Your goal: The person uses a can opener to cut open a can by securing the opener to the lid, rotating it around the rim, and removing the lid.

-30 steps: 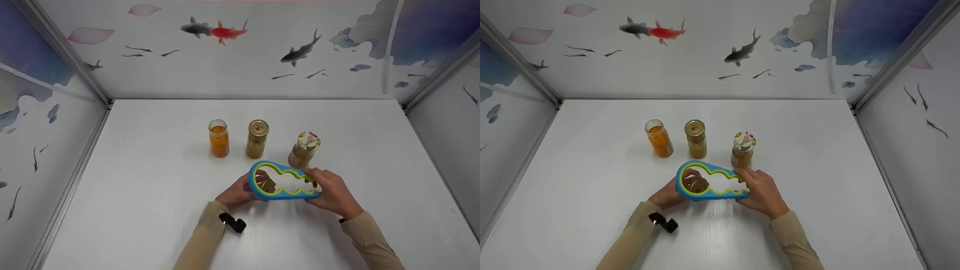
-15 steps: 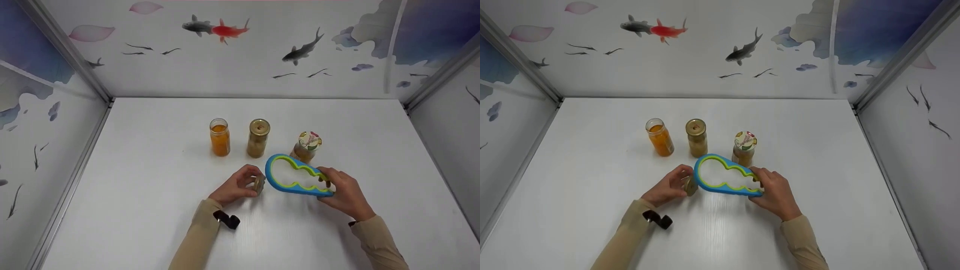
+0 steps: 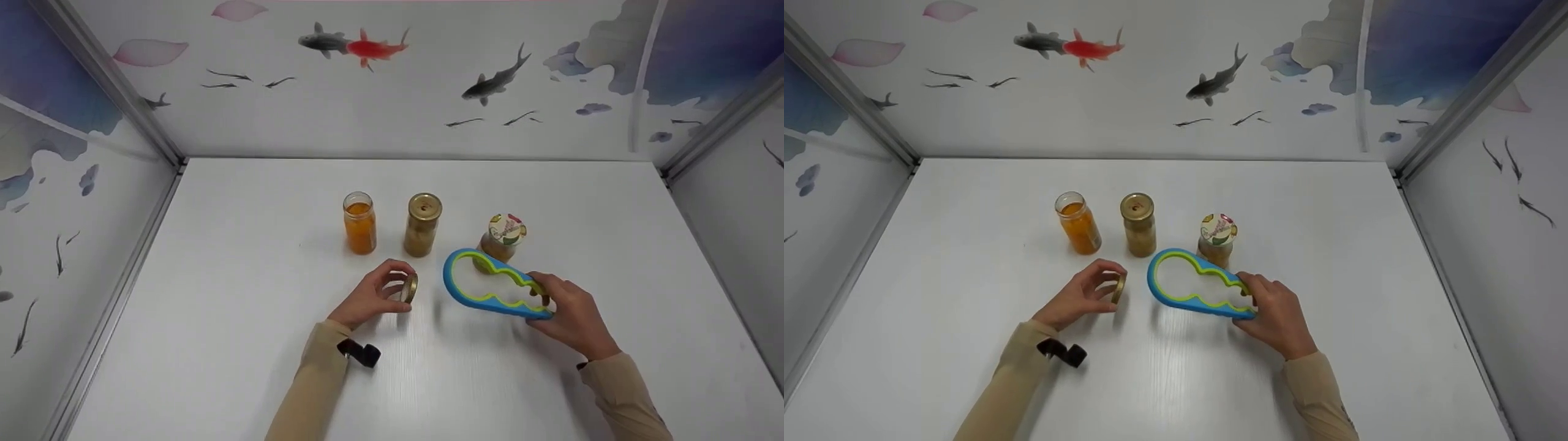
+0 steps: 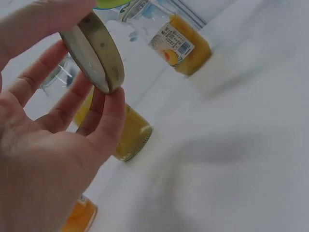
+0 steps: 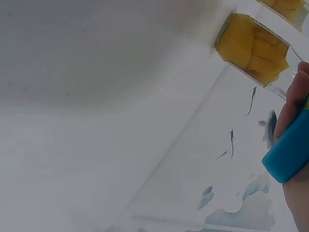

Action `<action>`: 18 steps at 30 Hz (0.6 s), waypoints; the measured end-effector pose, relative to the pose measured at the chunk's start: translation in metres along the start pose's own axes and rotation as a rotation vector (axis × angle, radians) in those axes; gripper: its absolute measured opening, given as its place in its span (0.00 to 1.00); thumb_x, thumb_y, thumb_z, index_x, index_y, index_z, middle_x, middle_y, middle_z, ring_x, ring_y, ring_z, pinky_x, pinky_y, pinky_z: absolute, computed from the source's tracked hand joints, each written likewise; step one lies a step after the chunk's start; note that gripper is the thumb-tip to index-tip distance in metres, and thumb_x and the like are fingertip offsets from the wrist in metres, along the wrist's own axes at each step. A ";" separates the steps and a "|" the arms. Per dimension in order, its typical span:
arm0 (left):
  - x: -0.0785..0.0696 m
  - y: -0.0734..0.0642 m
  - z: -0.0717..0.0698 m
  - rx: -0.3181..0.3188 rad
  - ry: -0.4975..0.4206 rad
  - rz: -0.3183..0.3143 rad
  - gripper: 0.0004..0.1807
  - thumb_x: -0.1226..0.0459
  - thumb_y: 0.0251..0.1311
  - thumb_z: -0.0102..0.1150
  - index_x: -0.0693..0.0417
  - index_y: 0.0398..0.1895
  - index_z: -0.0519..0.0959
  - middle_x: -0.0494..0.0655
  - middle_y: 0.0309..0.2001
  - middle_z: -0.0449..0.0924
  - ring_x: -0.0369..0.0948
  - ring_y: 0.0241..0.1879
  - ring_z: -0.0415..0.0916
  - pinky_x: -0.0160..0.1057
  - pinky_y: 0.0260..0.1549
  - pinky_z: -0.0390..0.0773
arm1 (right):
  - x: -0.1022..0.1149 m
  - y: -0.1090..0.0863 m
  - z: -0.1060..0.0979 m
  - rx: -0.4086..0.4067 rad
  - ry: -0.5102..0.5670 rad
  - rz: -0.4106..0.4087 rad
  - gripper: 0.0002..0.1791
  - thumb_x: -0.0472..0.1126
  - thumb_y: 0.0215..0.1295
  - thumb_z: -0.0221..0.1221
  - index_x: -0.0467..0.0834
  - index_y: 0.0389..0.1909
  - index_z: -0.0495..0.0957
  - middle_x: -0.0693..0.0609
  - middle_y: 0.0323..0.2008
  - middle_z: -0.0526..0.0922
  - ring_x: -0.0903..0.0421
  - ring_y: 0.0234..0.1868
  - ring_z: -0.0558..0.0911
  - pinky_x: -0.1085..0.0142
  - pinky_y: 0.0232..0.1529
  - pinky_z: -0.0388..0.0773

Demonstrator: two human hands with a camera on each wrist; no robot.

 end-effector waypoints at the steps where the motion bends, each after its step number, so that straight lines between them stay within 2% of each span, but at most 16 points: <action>1: -0.002 -0.001 -0.002 -0.014 0.028 -0.007 0.31 0.80 0.49 0.66 0.57 0.58 0.69 0.54 0.58 0.68 0.49 0.61 0.65 0.42 0.62 0.65 | 0.000 0.000 0.000 0.002 0.002 0.002 0.43 0.33 0.32 0.79 0.40 0.56 0.73 0.51 0.34 0.81 0.61 0.31 0.72 0.62 0.31 0.76; 4: -0.006 -0.003 -0.008 -0.037 0.105 -0.007 0.32 0.80 0.48 0.66 0.56 0.58 0.69 0.50 0.58 0.68 0.47 0.60 0.64 0.41 0.63 0.63 | -0.001 -0.001 0.001 0.007 0.004 0.011 0.43 0.32 0.32 0.79 0.40 0.56 0.72 0.51 0.34 0.82 0.61 0.31 0.72 0.61 0.32 0.76; 9: -0.013 -0.006 -0.016 -0.063 0.200 0.043 0.32 0.81 0.48 0.67 0.58 0.58 0.70 0.50 0.58 0.67 0.47 0.60 0.63 0.42 0.64 0.62 | -0.001 -0.001 0.003 0.008 -0.001 0.020 0.43 0.32 0.32 0.79 0.40 0.56 0.72 0.51 0.35 0.82 0.60 0.31 0.73 0.61 0.32 0.76; 14: -0.020 -0.010 -0.025 -0.135 0.249 0.070 0.32 0.80 0.47 0.67 0.57 0.57 0.70 0.48 0.57 0.67 0.46 0.60 0.63 0.45 0.65 0.61 | -0.001 -0.001 0.004 -0.004 0.016 0.011 0.43 0.32 0.33 0.79 0.40 0.56 0.72 0.50 0.35 0.82 0.61 0.31 0.73 0.60 0.33 0.77; 18: -0.025 -0.013 -0.031 -0.199 0.380 0.063 0.32 0.81 0.45 0.67 0.54 0.55 0.72 0.47 0.56 0.68 0.46 0.59 0.64 0.47 0.63 0.64 | -0.001 -0.001 0.004 -0.014 0.020 0.011 0.43 0.32 0.32 0.79 0.40 0.56 0.73 0.51 0.35 0.82 0.61 0.31 0.73 0.61 0.33 0.77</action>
Point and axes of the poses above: each hand's wrist, its own y-axis towards the middle knuckle, its own z-axis out of the palm, x = y × z, the point moved 5 cm from there along y, towards the middle knuckle
